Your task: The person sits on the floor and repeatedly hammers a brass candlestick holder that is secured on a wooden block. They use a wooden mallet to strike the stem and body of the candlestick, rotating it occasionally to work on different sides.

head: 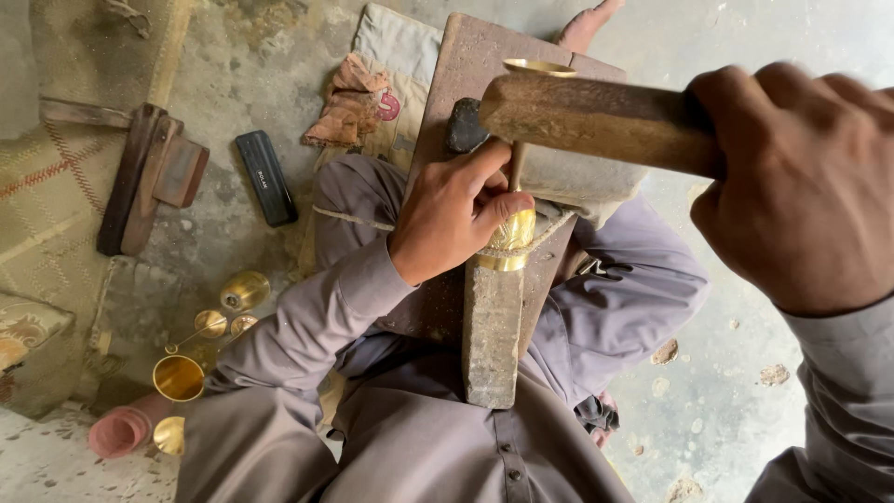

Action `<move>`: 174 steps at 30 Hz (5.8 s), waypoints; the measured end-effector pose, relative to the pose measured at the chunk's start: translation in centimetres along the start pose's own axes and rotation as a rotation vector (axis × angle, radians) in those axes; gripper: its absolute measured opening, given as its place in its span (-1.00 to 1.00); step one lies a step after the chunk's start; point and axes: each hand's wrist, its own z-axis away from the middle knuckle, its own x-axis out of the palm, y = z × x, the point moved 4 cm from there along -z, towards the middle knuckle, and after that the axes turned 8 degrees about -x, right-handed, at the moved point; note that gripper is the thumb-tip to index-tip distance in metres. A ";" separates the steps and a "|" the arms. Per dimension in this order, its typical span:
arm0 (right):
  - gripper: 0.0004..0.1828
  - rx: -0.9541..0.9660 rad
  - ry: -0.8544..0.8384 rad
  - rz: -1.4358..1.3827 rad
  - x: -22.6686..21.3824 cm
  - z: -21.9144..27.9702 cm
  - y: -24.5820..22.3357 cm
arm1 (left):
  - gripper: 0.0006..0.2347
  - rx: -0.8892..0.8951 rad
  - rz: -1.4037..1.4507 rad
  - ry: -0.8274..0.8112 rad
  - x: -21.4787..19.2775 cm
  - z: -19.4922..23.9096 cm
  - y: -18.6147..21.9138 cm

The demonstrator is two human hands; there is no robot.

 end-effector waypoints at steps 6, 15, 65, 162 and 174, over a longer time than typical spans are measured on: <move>-0.73 -0.052 0.002 0.055 -1.9 -0.4 -1.3 | -0.73 0.001 0.084 0.021 -0.1 0.6 -0.4; -0.71 -0.043 0.085 0.036 -2.1 -2.3 -1.8 | -0.73 -0.107 0.122 0.052 -0.1 0.6 -0.9; -0.65 0.453 0.226 -0.447 10.0 11.7 1.7 | -0.69 -0.176 -0.067 -0.144 1.9 -2.6 1.8; -0.75 0.277 -0.087 -0.366 7.7 5.5 2.3 | -0.73 -0.120 0.070 -0.422 1.0 -3.3 0.6; -0.77 0.281 -0.136 -0.134 2.6 6.4 0.4 | -0.80 -0.031 0.006 -0.344 1.6 -3.0 -0.9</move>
